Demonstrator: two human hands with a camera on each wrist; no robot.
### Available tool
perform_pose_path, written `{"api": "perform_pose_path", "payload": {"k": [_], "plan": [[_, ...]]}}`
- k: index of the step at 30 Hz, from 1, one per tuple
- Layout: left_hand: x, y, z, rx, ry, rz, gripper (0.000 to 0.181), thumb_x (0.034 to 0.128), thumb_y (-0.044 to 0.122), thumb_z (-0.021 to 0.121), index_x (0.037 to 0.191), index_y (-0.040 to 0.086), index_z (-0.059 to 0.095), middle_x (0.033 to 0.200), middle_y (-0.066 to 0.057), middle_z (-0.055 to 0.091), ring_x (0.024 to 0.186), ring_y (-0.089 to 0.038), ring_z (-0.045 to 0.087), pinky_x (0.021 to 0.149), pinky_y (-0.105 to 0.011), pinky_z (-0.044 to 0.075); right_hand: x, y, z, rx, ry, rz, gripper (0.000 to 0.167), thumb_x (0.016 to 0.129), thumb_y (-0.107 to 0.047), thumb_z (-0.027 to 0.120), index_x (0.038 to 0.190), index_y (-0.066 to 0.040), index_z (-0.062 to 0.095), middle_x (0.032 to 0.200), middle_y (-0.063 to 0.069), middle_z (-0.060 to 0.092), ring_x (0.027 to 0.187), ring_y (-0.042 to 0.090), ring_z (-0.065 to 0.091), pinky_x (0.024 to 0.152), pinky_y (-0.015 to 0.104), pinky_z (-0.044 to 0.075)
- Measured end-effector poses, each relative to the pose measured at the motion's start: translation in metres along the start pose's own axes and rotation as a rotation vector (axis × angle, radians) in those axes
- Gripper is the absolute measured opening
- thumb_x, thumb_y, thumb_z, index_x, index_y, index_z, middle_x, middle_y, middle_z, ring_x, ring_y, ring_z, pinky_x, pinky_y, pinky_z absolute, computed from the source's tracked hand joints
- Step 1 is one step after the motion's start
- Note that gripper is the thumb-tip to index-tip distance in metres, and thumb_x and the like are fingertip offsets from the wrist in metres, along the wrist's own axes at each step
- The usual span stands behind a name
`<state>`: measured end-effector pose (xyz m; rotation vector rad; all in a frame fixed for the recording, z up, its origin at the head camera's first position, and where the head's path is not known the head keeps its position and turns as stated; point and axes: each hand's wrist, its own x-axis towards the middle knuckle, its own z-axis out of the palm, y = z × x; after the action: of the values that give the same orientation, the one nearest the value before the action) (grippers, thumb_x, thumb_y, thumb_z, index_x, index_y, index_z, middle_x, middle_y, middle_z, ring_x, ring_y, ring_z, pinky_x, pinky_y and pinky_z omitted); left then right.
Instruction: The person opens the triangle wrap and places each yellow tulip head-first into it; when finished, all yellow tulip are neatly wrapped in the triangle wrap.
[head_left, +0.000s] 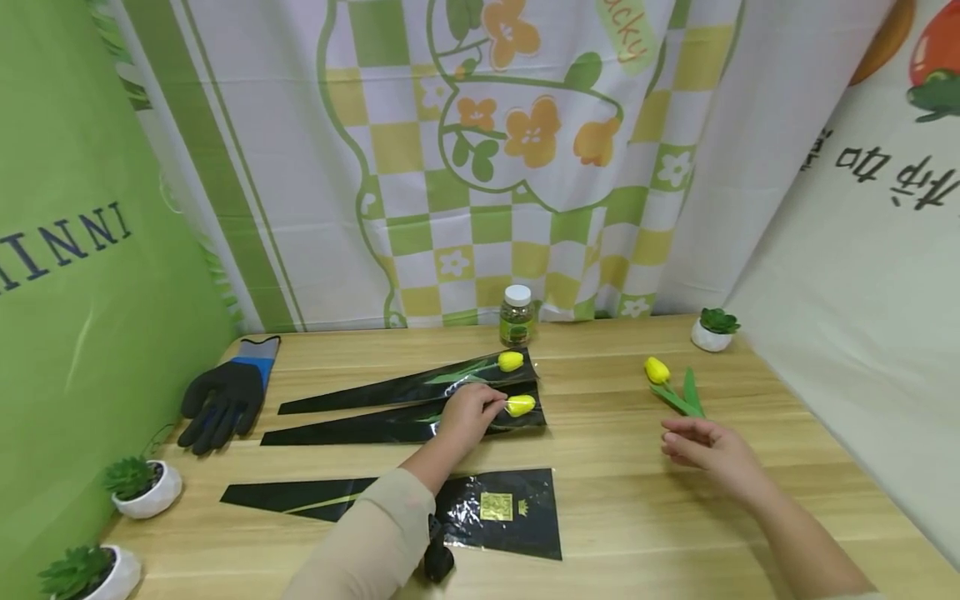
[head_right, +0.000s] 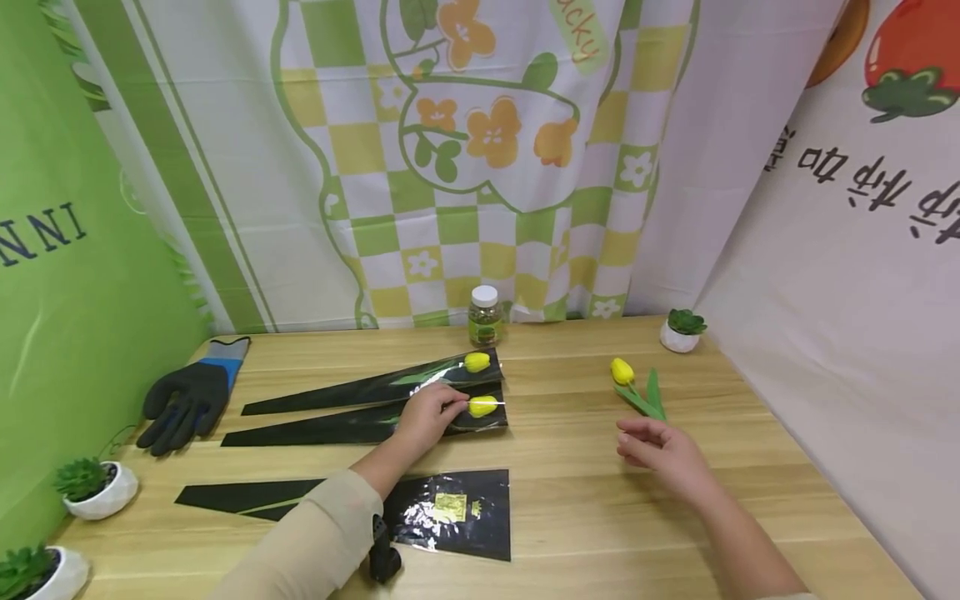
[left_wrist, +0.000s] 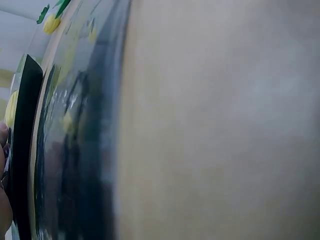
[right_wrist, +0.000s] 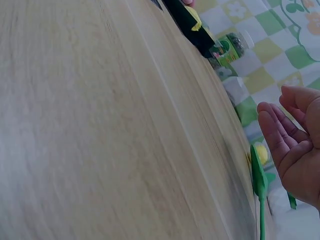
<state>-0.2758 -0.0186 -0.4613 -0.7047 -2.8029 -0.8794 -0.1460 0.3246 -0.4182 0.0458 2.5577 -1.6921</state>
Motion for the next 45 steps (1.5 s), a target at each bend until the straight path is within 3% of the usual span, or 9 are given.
{"api": "perform_pose_path", "payload": {"k": [10, 17, 27, 30, 34, 40, 45], "plan": [[0.003, -0.003, -0.004, 0.010, 0.023, -0.025, 0.023, 0.0959, 0.029, 0.063, 0.110, 0.017, 0.076, 0.109, -0.002, 0.072, 0.106, -0.022, 0.065, 0.093, -0.038, 0.054, -0.003, 0.009, -0.018, -0.042, 0.025, 0.008, 0.051, 0.099, -0.019, 0.059, 0.132, 0.018, 0.046, 0.111, 0.008, 0.069, 0.088, -0.004, 0.066, 0.079, 0.022, 0.059], [0.002, -0.001, -0.003, -0.001, -0.001, -0.036, 0.026, 0.0962, 0.030, 0.062, 0.114, 0.016, 0.074, 0.113, -0.002, 0.071, 0.108, -0.022, 0.064, 0.095, -0.039, 0.053, -0.006, 0.017, -0.029, -0.051, 0.055, 0.019, 0.052, 0.099, -0.019, 0.060, 0.132, 0.018, 0.045, 0.101, -0.012, 0.067, 0.087, -0.004, 0.065, 0.078, 0.021, 0.058], [-0.010, 0.001, -0.006, -0.084, 0.069, 0.016, 0.024, 0.0959, 0.027, 0.064, 0.113, 0.014, 0.074, 0.111, -0.004, 0.069, 0.106, -0.023, 0.063, 0.091, -0.041, 0.053, -0.009, 0.030, -0.050, -0.194, 0.090, 0.010, 0.054, 0.098, -0.025, 0.061, 0.133, 0.015, 0.048, 0.100, -0.029, 0.061, 0.086, -0.013, 0.058, 0.074, 0.019, 0.057], [-0.018, 0.005, -0.009, -0.128, 0.057, 0.035, 0.026, 0.0966, 0.027, 0.063, 0.115, 0.012, 0.073, 0.114, -0.005, 0.069, 0.109, -0.024, 0.063, 0.092, -0.042, 0.053, -0.009, 0.033, -0.055, -0.276, 0.087, 0.026, 0.054, 0.098, -0.028, 0.060, 0.133, 0.012, 0.049, 0.105, -0.016, 0.066, 0.084, -0.016, 0.054, 0.072, 0.018, 0.055], [-0.032, 0.012, -0.011, -0.190, 0.049, 0.075, 0.025, 0.0965, 0.026, 0.063, 0.115, 0.012, 0.073, 0.115, -0.005, 0.068, 0.110, -0.024, 0.062, 0.094, -0.042, 0.052, -0.009, 0.037, -0.061, -0.394, 0.081, 0.038, 0.052, 0.098, -0.030, 0.060, 0.131, 0.010, 0.052, 0.111, 0.015, 0.067, 0.080, -0.012, 0.052, 0.067, 0.019, 0.052], [-0.055, 0.021, -0.007, -0.254, 0.041, 0.147, 0.021, 0.0936, 0.021, 0.067, 0.107, 0.008, 0.075, 0.106, -0.005, 0.071, 0.102, -0.023, 0.064, 0.090, -0.037, 0.052, -0.008, 0.043, -0.063, -0.542, 0.071, 0.038, 0.052, 0.093, -0.033, 0.067, 0.123, 0.009, 0.059, 0.105, 0.017, 0.070, 0.082, -0.001, 0.058, 0.070, 0.022, 0.049], [-0.071, 0.027, 0.001, -0.241, -0.013, 0.134, 0.019, 0.0926, 0.022, 0.068, 0.104, 0.009, 0.076, 0.106, -0.003, 0.070, 0.103, -0.021, 0.063, 0.091, -0.034, 0.051, -0.006, 0.046, -0.064, -0.581, 0.048, 0.071, 0.055, 0.092, -0.036, 0.068, 0.123, 0.009, 0.059, 0.103, 0.017, 0.071, 0.086, 0.011, 0.062, 0.075, 0.032, 0.050]]}}
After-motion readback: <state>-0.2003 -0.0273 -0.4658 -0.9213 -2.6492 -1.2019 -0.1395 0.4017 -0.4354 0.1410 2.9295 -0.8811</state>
